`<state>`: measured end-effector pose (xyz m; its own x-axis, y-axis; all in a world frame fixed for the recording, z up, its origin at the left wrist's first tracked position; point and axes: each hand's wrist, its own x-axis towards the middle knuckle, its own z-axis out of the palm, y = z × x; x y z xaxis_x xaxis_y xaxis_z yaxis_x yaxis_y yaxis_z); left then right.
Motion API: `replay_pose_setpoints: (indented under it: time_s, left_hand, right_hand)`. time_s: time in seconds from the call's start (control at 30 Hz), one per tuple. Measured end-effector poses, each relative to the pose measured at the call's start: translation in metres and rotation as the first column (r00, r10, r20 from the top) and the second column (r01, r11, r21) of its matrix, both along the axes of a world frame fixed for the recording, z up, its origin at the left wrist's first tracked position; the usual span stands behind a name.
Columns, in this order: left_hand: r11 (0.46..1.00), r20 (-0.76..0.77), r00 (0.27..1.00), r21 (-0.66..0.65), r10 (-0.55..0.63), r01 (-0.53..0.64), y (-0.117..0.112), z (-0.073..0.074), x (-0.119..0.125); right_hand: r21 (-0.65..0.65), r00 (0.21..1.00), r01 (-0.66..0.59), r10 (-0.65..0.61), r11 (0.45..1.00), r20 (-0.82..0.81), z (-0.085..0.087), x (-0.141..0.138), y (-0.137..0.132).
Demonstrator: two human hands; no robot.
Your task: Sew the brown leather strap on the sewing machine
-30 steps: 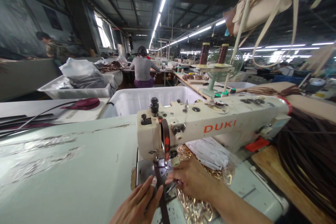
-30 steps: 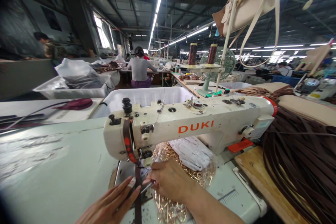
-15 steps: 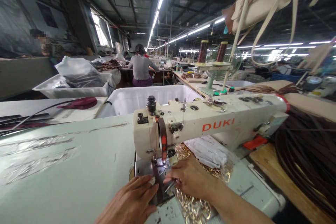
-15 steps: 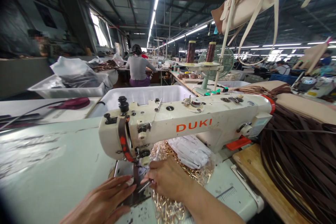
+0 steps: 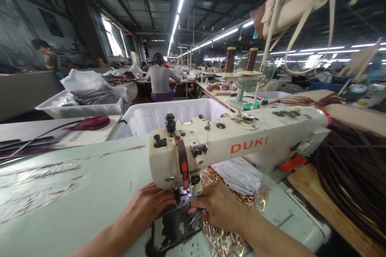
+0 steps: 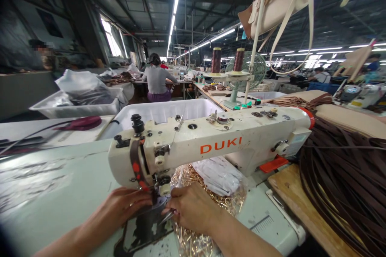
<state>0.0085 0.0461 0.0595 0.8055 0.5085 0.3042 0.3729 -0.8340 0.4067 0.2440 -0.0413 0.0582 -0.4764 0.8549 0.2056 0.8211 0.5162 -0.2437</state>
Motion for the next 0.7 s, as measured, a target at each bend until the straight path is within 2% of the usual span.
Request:
replay_pose_setpoints:
  time_s: [0.2, 0.27, 0.43, 0.7]
  left_hand:
    - [0.992, -0.023, 0.992, 0.0, 0.127, -0.127, 0.016, 0.005, 0.002]
    - [0.996, -0.039, 0.995, 0.002, 0.092, -0.092, 0.024, 0.01, 0.004]
    - [0.996, -0.077, 0.993, 0.01, -0.084, 0.085, 0.033, 0.022, 0.006]
    - [0.979, -0.199, 0.971, 0.124, -0.132, 0.159, 0.014, 0.026, 0.003]
  right_hand:
    - [0.025, 1.0, -0.006, 0.006, 1.0, -0.006, 0.0, -0.001, 0.001]
    - [0.034, 1.0, -0.002, 0.002, 0.999, -0.007, 0.001, -0.001, 0.0]
    - [0.035, 1.0, -0.002, 0.003, 0.999, -0.021, 0.003, -0.002, 0.0]
    - [0.028, 1.0, 0.021, -0.022, 0.999, 0.005, 0.004, -0.003, -0.001]
